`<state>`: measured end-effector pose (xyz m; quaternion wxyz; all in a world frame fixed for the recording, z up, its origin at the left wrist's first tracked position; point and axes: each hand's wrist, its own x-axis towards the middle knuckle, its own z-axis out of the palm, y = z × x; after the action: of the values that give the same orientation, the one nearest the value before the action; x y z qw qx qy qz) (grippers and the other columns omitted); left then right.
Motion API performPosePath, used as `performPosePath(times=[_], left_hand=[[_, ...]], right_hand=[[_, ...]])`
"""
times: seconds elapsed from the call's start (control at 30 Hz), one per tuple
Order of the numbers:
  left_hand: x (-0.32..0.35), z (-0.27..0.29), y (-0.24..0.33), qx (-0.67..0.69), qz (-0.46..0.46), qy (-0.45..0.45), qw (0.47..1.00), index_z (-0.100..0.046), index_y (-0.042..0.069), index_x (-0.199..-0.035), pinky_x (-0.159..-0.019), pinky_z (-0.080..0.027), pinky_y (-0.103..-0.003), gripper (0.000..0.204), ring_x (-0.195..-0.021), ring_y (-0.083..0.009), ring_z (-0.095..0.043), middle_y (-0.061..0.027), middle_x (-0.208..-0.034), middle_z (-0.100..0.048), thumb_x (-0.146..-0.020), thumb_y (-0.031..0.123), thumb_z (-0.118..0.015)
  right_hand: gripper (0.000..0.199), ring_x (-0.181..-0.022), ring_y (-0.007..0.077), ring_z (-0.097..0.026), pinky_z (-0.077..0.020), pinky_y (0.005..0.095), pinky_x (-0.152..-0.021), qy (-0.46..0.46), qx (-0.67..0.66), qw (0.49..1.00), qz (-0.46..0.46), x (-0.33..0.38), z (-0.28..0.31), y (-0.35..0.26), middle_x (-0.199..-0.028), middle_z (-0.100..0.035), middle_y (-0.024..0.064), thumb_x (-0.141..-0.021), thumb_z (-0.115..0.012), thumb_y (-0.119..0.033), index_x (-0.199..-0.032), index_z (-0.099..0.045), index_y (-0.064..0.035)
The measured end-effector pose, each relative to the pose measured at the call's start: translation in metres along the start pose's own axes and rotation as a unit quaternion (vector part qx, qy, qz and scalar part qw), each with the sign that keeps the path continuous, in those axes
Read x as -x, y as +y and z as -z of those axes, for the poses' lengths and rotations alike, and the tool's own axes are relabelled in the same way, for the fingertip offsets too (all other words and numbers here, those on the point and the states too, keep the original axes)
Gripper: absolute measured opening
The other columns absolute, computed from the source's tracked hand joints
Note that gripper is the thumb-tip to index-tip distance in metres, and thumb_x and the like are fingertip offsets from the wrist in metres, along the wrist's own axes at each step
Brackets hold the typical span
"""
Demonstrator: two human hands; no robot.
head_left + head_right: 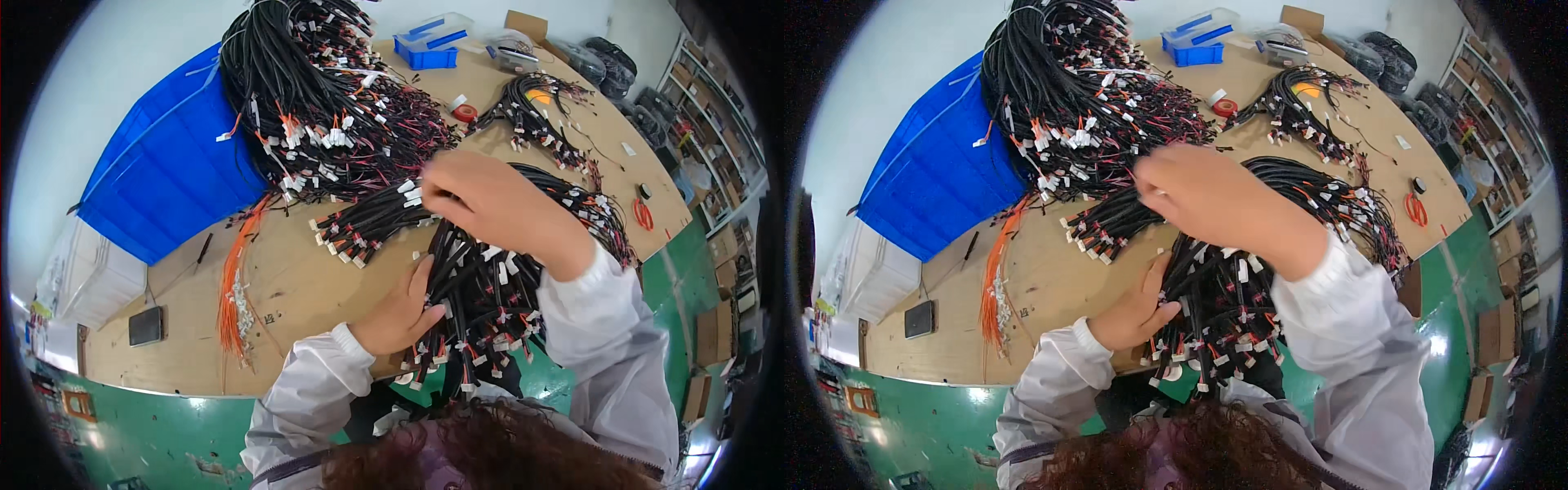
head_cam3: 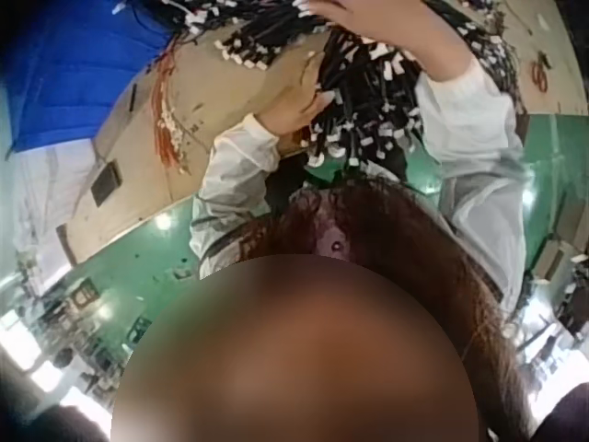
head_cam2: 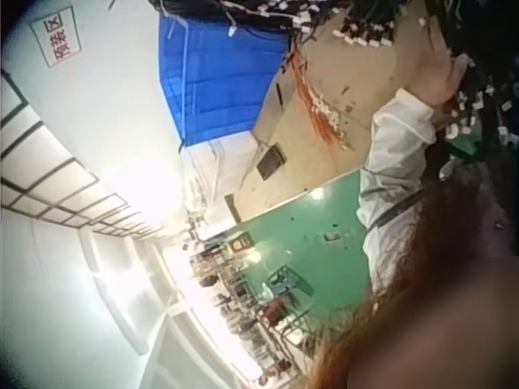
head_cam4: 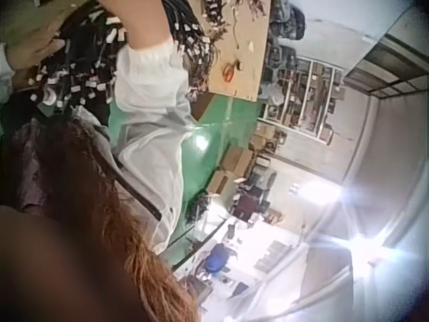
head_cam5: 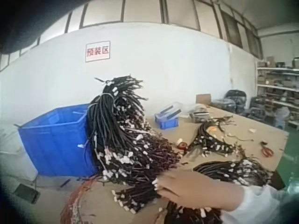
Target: Sorting and organizing bundles of black cables with multiple white and red connectors at a factory workbench.
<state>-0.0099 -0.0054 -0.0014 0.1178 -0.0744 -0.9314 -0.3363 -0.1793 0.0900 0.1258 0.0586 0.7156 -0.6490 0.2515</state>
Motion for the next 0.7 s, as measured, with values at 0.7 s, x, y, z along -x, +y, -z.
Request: performPosePath(times=[0.7], left_hand=[[-0.005, 0.010, -0.026, 0.185, -0.001, 0.052, 0.981, -0.043, -0.004, -0.122, -0.104, -0.024, -0.036, 0.047, -0.123, -0.0314, -0.033, -0.0211, -0.131, -0.036, -0.094, 0.033, -0.036]], right_hand=[[0.027, -0.087, 0.0330, -0.049, -0.0412, 0.0394, -0.075, 0.089, -0.016, 0.993, -0.076, -0.007, -0.115, 0.031, -0.088, -0.050, 0.0138, -0.074, -0.064, -0.012, -0.091, -0.045, -0.0016]])
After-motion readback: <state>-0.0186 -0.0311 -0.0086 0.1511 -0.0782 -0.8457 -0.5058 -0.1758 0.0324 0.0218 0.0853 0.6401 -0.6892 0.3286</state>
